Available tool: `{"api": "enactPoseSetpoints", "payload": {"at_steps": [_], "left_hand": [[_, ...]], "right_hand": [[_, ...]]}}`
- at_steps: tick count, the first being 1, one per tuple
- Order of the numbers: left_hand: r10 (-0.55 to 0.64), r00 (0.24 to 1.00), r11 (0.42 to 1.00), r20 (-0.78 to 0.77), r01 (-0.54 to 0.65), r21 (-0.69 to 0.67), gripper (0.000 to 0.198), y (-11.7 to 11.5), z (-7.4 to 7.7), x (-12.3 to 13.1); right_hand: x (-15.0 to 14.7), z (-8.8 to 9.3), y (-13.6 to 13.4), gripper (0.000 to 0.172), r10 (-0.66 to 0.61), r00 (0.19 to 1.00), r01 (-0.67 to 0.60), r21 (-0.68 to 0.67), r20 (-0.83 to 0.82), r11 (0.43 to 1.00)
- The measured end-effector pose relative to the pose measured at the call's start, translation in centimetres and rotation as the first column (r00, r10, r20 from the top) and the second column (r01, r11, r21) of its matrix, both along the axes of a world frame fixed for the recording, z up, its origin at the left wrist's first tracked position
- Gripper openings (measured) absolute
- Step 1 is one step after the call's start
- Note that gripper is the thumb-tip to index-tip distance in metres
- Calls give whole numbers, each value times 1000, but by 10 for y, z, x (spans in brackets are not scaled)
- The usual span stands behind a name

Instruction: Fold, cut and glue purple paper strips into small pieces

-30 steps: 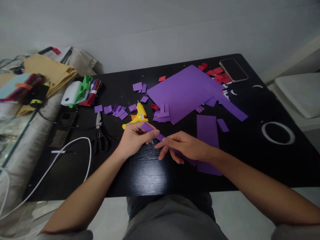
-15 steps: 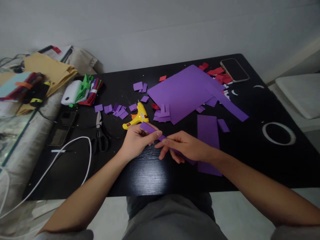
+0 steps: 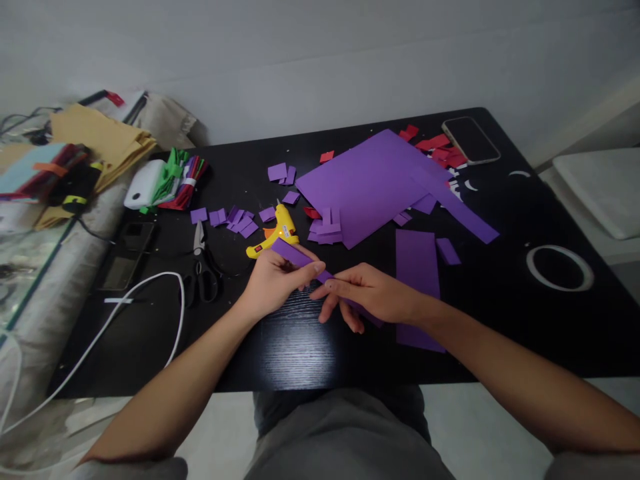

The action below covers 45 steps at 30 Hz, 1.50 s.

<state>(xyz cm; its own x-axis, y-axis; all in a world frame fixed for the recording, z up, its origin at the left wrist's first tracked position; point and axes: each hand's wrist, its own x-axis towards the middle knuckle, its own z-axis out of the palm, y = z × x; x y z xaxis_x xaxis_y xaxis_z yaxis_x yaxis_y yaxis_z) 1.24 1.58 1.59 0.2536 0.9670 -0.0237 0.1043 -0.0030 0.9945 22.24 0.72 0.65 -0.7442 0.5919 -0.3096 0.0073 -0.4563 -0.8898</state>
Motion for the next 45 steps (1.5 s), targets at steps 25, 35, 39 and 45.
{"api": "enactPoseSetpoints", "payload": {"at_steps": [25, 35, 39, 45], "left_hand": [[-151, 984, 984, 90, 159, -79, 14, -2, -2, 2], [-185, 981, 981, 56, 188, -55, 18, 2, 1, -8], [-193, 980, 979, 44, 195, -62, 17, 2, 0, -9], [-170, 983, 982, 67, 174, -69, 15, 1, -3, -7]], "right_hand": [[-2, -1, 1, 38, 3, 999, -4, 46, 39, 999], [1, 5, 3, 42, 15, 998, -24, 150, 60, 988], [1, 6, 2, 39, 5, 998, -17, 172, 70, 985], [0, 7, 3, 40, -2, 997, -13, 196, 77, 980]]}}
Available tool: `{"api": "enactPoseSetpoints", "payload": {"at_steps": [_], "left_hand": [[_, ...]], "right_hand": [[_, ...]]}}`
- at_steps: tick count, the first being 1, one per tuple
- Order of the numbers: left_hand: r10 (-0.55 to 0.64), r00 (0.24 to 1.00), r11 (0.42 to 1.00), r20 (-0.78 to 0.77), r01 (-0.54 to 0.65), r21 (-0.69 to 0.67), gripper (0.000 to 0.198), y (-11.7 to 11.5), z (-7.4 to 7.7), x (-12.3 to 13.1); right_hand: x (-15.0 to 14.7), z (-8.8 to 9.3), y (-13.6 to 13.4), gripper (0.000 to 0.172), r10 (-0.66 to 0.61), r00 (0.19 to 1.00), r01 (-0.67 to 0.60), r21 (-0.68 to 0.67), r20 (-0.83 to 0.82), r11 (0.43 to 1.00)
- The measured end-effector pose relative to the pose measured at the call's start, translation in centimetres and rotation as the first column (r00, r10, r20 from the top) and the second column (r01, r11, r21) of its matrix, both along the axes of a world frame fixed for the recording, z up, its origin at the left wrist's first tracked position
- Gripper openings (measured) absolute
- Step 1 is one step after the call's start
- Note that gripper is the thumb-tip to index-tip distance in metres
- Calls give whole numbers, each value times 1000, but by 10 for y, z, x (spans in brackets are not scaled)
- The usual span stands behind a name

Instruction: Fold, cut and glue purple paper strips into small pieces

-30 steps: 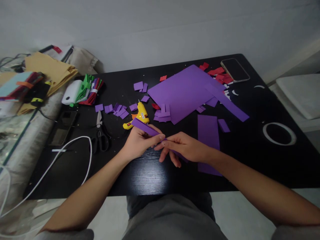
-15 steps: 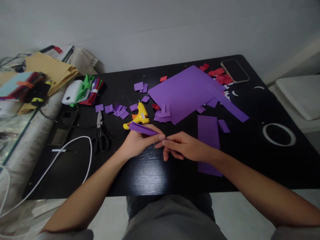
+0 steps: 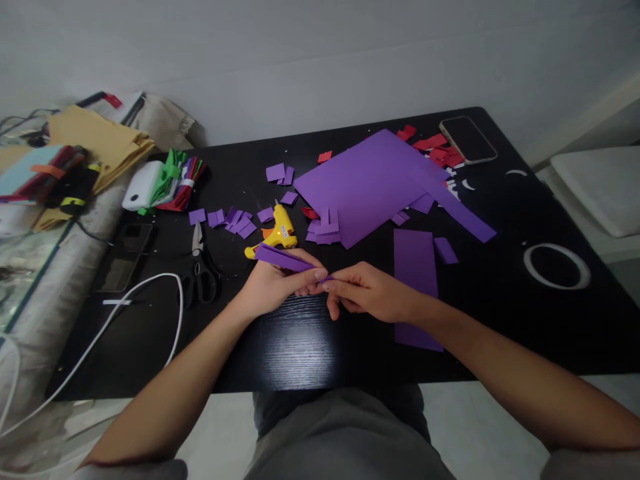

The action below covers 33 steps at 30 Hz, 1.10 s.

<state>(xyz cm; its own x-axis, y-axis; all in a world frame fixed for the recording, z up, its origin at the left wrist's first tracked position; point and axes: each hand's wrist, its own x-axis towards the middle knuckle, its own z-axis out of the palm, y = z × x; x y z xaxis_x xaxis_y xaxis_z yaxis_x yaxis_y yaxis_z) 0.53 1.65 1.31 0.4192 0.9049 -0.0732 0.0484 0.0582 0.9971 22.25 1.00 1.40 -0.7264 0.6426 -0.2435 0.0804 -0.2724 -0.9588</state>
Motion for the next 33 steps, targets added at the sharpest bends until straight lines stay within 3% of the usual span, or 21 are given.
{"api": "enactPoseSetpoints", "payload": {"at_steps": [8, 18, 33], "left_hand": [[20, 1000, 1000, -15, -20, 16, 10, -5, 3, 6], [84, 994, 993, -64, -79, 83, 15, -4, 1, 6], [-5, 995, 997, -101, 12, 72, 20, -6, -1, 6]], "right_hand": [[2, -1, 0, 36, 24, 1000, -23, -14, 15, 1000], [1, -5, 0, 47, 79, 996, -78, -41, 30, 996], [2, -7, -1, 38, 105, 994, -105, -67, -4, 992]]}}
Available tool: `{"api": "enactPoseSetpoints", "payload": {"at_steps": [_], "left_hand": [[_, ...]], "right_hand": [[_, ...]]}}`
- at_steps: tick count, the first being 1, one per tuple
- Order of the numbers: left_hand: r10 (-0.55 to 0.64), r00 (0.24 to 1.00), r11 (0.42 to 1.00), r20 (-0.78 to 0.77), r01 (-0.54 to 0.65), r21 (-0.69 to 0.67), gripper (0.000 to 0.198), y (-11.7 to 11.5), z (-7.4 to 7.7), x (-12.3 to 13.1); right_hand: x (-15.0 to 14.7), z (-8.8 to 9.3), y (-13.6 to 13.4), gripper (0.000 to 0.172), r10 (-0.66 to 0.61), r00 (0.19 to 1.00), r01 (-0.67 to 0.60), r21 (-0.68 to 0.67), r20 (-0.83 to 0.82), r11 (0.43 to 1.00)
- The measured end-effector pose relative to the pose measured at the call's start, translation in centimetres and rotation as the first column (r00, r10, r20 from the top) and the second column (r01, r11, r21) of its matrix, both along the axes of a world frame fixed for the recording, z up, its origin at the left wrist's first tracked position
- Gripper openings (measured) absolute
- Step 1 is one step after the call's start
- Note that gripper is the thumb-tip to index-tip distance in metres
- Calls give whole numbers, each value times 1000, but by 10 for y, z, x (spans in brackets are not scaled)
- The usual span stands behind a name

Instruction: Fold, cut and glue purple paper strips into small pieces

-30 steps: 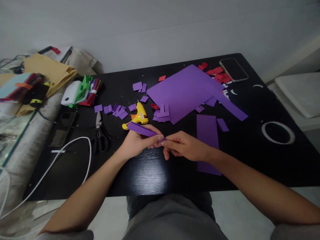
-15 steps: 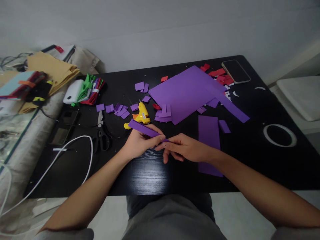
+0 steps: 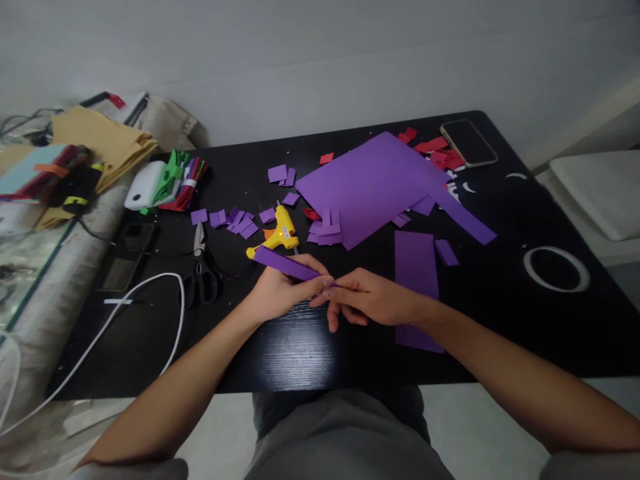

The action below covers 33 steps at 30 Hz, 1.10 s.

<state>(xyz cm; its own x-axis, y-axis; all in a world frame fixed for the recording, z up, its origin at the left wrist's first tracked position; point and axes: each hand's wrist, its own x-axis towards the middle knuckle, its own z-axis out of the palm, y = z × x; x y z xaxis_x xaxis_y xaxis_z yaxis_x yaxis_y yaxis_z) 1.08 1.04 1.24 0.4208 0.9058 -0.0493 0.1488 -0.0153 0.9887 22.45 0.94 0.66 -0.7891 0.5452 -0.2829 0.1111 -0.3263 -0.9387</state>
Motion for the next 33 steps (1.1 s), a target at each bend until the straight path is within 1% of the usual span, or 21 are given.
{"api": "enactPoseSetpoints", "payload": {"at_steps": [4, 6, 11, 15, 18, 20, 24, 28, 30, 33], "left_hand": [[-60, 998, 998, -27, 60, 14, 16, 0, 3, -2], [-65, 997, 998, -32, 66, 22, 15, 1, 4, -2], [-15, 1000, 999, -15, 16, 37, 13, 3, 6, -3], [59, 997, 998, 44, -59, 1, 16, 6, 7, -3], [70, 996, 998, 58, -70, -9, 20, 6, 5, -3], [76, 996, 997, 50, -76, -7, 21, 7, 4, -4], [158, 986, 987, 61, -159, 13, 21, 10, 2, -9], [299, 946, 952, 127, -305, 27, 28, 15, 0, -14], [347, 923, 936, 165, -351, -4, 32, 17, -2, -15], [372, 908, 928, 195, -368, -59, 33, 18, -4, -14]], "right_hand": [[0, 1, 0, 39, 25, 1000, -25, -4, 7, 1000], [0, 1, 0, 40, 38, 999, -37, -11, 16, 999], [0, 0, 1, 40, 47, 999, -46, -40, 26, 998], [0, -1, 1, 40, 37, 999, -37, -58, 9, 998], [0, 0, 1, 41, 28, 1000, -27, -62, 13, 998], [0, 2, 1, 45, 22, 1000, -21, -75, 18, 997], [0, 2, 0, 49, 3, 1000, -2, -110, 14, 994], [1, -2, 0, 51, -4, 1000, 1, -150, -22, 989], [2, -4, 0, 52, -3, 999, -4, -179, -41, 984], [1, -4, 0, 52, -7, 998, -6, -202, -59, 979]]}}
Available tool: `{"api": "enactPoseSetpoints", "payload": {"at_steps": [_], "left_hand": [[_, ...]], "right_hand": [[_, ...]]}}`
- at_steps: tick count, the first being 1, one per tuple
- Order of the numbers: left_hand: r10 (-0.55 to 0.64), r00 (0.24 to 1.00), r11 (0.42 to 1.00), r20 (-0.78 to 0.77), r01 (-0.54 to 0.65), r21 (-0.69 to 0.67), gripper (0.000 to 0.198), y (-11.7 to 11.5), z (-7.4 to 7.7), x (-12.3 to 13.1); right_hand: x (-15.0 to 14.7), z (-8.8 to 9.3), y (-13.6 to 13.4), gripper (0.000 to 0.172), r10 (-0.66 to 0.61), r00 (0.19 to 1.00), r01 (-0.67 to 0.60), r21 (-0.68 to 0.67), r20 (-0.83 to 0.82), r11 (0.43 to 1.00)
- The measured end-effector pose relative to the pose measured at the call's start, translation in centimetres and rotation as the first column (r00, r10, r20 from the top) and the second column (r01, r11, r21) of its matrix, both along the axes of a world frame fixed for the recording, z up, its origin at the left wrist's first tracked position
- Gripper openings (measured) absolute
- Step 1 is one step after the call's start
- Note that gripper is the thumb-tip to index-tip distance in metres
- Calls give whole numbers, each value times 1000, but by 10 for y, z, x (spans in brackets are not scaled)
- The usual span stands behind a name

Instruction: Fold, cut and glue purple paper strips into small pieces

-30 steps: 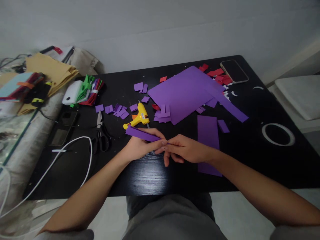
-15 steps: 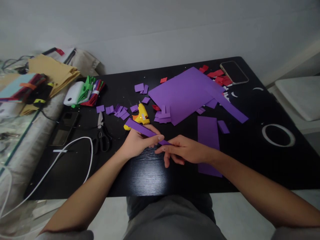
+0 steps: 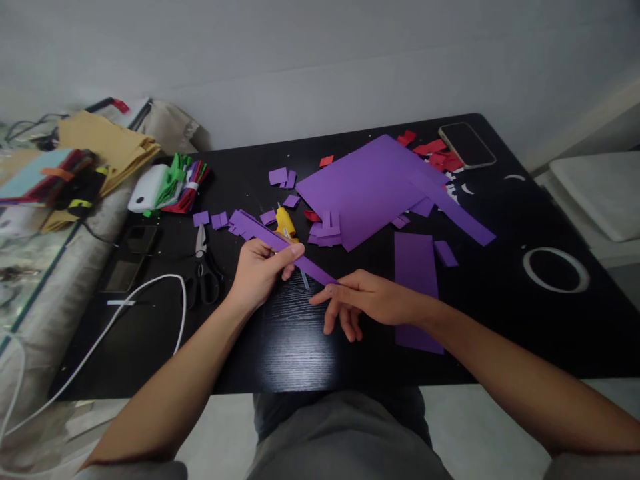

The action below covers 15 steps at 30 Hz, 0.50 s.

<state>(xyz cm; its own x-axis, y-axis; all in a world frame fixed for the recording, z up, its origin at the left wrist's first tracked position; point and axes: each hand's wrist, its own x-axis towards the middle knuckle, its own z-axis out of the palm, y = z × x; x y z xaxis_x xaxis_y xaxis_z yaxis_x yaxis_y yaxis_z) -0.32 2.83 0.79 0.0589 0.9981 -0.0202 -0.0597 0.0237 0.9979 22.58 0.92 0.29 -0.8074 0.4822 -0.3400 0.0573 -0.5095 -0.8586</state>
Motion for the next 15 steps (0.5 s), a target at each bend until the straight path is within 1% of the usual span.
{"api": "enactPoseSetpoints", "payload": {"at_steps": [5, 13, 15], "left_hand": [[60, 997, 998, 45, -61, 20, 34, 2, 2, 0], [86, 994, 995, 73, -90, 48, 26, 3, 4, -1], [101, 991, 993, 83, -106, 52, 28, 3, 4, 0]], "right_hand": [[-1, 2, -1, 53, 0, 1000, 0, -9, -3, 1000], [-2, 2, -2, 53, -9, 1000, 9, -4, -14, 1000], [-2, 2, -2, 53, -9, 1000, 9, -3, -9, 1000]]}}
